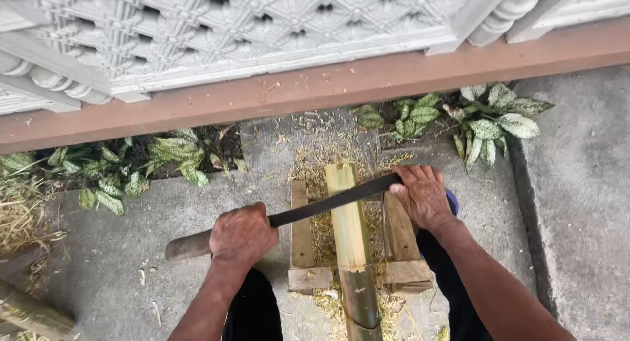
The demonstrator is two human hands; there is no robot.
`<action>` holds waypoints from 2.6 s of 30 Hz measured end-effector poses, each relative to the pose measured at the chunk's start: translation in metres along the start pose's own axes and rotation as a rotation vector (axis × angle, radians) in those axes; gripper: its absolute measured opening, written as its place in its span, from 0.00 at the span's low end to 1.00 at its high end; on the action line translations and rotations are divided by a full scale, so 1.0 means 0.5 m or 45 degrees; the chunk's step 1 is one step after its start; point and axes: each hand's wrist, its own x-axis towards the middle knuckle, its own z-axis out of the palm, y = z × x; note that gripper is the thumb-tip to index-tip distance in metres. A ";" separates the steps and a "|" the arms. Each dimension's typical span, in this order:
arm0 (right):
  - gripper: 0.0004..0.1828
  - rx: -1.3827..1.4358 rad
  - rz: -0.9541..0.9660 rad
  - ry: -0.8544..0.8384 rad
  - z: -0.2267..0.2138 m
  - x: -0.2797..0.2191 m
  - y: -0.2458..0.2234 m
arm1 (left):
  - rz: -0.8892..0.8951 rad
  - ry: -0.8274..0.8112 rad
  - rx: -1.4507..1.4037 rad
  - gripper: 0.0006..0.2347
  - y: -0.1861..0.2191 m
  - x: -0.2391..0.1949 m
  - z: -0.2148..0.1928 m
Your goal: Shaving or debarking a bamboo stalk using a large blade.
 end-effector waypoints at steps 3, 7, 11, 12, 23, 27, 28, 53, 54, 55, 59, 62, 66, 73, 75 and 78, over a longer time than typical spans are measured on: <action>0.44 -0.109 0.048 -0.106 0.065 -0.075 0.036 | 0.120 0.114 -0.005 0.10 -0.021 -0.004 0.068; 0.44 -0.234 0.004 -0.095 0.016 -0.031 -0.001 | 0.168 0.252 -0.075 0.12 -0.048 0.048 0.144; 0.44 -0.399 0.028 -0.265 -0.040 0.091 -0.025 | 0.086 0.204 -0.060 0.11 -0.037 0.099 0.081; 0.44 -0.430 0.054 -0.290 -0.059 0.125 -0.034 | 0.100 0.269 -0.051 0.11 -0.042 0.123 0.071; 0.35 -0.640 0.047 -0.225 -0.075 0.023 -0.112 | 0.212 0.323 -0.286 0.10 -0.058 0.167 0.198; 0.36 -0.680 0.123 -0.353 -0.093 0.027 -0.112 | 0.370 0.445 -0.389 0.08 -0.070 0.203 0.270; 0.36 -0.684 0.123 -0.370 -0.092 -0.008 -0.121 | 0.371 0.431 -0.400 0.08 -0.069 0.208 0.312; 0.33 -0.691 0.056 -0.202 -0.072 0.000 -0.109 | 0.330 0.374 -0.314 0.10 -0.073 0.197 0.222; 0.34 -0.685 0.088 -0.249 -0.055 -0.060 -0.106 | 0.362 0.358 -0.297 0.11 -0.073 0.172 0.252; 0.34 -0.676 0.091 -0.250 -0.050 -0.069 -0.095 | 0.359 0.353 -0.289 0.11 -0.070 0.163 0.260; 0.36 -0.535 0.059 -0.113 -0.030 -0.058 -0.060 | 0.321 0.423 -0.255 0.11 -0.056 0.118 0.199; 0.37 -0.434 0.052 -0.030 -0.038 0.001 -0.046 | 0.203 0.485 -0.270 0.11 -0.055 0.124 0.114; 0.37 -0.285 0.091 -0.050 0.027 -0.072 -0.002 | 0.235 0.188 -0.041 0.10 -0.051 0.080 0.087; 0.39 -0.067 0.005 0.064 0.038 -0.028 0.027 | 0.049 0.177 -0.041 0.11 -0.018 0.040 0.017; 0.40 -0.011 0.052 -0.019 0.038 -0.015 0.034 | 0.127 0.147 0.014 0.11 -0.026 0.035 0.051; 0.43 0.024 0.114 -0.114 0.052 -0.044 0.029 | 0.036 0.226 -0.025 0.08 -0.011 0.024 0.022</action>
